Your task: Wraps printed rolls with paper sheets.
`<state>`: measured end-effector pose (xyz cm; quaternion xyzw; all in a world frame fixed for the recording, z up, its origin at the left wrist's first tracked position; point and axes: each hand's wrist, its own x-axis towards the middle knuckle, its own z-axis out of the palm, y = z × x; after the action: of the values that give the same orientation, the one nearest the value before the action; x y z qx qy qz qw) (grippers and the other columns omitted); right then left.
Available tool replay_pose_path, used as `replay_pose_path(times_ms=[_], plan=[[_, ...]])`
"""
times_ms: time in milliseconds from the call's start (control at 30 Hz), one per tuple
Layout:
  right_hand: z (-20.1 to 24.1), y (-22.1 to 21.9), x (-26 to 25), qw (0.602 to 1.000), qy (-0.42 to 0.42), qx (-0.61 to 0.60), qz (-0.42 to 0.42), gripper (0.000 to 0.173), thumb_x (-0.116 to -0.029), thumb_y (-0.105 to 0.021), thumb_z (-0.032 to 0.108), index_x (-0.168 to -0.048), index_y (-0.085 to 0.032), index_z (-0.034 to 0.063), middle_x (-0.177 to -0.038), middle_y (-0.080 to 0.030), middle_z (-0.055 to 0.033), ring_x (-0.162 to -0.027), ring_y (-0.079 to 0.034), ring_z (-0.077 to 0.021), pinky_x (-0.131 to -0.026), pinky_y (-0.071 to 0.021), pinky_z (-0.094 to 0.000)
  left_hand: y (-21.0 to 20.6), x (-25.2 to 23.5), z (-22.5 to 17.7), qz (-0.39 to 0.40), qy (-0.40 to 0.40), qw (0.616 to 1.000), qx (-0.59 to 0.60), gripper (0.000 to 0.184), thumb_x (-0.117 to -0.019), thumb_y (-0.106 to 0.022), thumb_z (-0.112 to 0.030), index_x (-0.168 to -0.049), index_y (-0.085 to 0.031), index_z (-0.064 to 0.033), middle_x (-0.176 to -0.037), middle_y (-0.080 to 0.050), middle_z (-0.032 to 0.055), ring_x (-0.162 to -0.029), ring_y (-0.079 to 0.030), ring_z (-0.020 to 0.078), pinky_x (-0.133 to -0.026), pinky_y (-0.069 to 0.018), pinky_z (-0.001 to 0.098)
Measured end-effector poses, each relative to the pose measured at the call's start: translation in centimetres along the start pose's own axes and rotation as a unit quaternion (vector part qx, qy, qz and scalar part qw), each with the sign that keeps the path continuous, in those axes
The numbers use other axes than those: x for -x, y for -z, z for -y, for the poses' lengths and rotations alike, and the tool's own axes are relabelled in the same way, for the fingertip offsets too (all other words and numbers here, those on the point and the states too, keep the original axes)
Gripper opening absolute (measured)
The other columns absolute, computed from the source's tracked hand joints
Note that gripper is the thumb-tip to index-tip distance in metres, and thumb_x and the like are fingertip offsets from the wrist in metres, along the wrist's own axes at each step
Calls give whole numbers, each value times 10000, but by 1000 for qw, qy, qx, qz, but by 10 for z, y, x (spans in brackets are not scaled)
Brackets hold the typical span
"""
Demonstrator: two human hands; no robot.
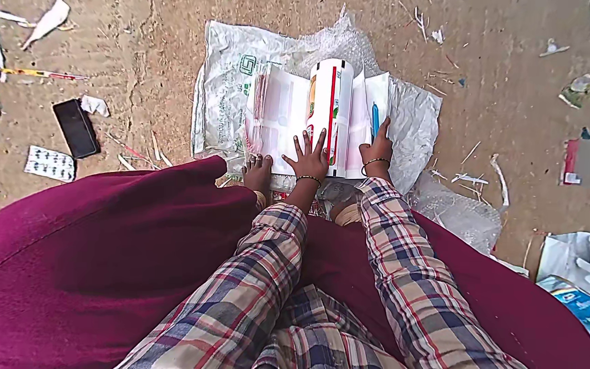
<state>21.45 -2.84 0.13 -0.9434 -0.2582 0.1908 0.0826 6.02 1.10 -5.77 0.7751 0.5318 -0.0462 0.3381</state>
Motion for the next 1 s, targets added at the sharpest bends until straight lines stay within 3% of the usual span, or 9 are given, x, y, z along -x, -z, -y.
replay_pose_path(times_ms=[100, 200, 333, 600, 733, 800, 900, 1000], plan=[[-46, 3, -26, 997, -17, -70, -6, 980, -911, -730, 125, -1665, -106, 76, -1214, -681, -288, -1092, -680, -453, -943, -520, -602, -8, -3, 6, -49, -34, 998, -34, 544, -1102, -212, -434, -1622, -85, -529, -1745, 11, 135, -1582, 12, 472, -1081, -47, 871], [-60, -4, -37, 999, -22, -41, 8, 966, -919, -708, 121, -1675, -105, 136, -1200, -696, -271, -1082, -689, -454, -916, -524, -621, -14, -6, 11, -112, -132, 982, -74, 562, -1090, -301, -359, -1625, -193, -493, -1730, -52, 202, -1578, -50, 480, -1103, -108, 847], [-79, -16, -52, 998, -57, 2, 10, 959, -949, -649, 141, -1683, -38, 232, -1184, -715, -233, -1063, -704, -428, -876, -531, -617, -8, -12, 16, -84, -197, 975, -63, 534, -1087, -344, -279, -1590, -350, -461, -1738, -168, 27, -1602, -127, 332, -1195, -101, 732], [-91, -26, -72, 996, -78, 7, 37, 982, -970, -616, 152, -1675, 61, 257, -1175, -731, -178, -1047, -711, -390, -863, -531, -593, -16, -17, 20, -91, -205, 974, -29, 537, -1077, -299, -284, -1585, -364, -445, -1741, -151, 26, -1599, -153, 316, -1185, -230, 688], [-96, -34, -73, 996, -72, 15, 53, 1035, -940, -653, 116, -1674, 67, 238, -1228, -709, -181, -1090, -696, -396, -875, -525, -605, -17, -19, 22, -85, -209, 974, -17, 544, -1073, -269, -299, -1590, -349, -450, -1745, -130, 22, -1603, -132, 310, -1177, -243, 692], [-95, -40, -66, 997, -66, -17, 29, 1018, -924, -664, 61, -1680, 4, 191, -1370, -633, -210, -1171, -662, -415, -924, -519, -610, -16, -17, 24, -73, -212, 975, 5, 526, -1086, -259, -323, -1589, -360, -437, -1746, -121, 35, -1605, -112, 324, -1172, -232, 707], [-73, -39, -62, 990, -31, -121, -69, 744, -1025, -546, 128, -1665, -167, 98, -1520, -519, -215, -1310, -595, -380, -1058, -481, -543, -14, -20, 23, -57, -214, 974, 57, 530, -1057, -340, -441, -1583, -389, -411, -1747, -109, 39, -1607, -67, 339, -1166, -230, 708], [-24, -28, -66, 972, 43, -220, -76, 555, -1088, -506, 265, -1595, -383, 76, -1388, -622, -245, -1258, -626, -385, -1070, -463, -560, -24, -24, 25, -105, -230, 960, 119, 556, -962, -528, -477, -1490, -556, -303, -1700, -262, 123, -1558, -209, 433, -1110, -363, 660]])
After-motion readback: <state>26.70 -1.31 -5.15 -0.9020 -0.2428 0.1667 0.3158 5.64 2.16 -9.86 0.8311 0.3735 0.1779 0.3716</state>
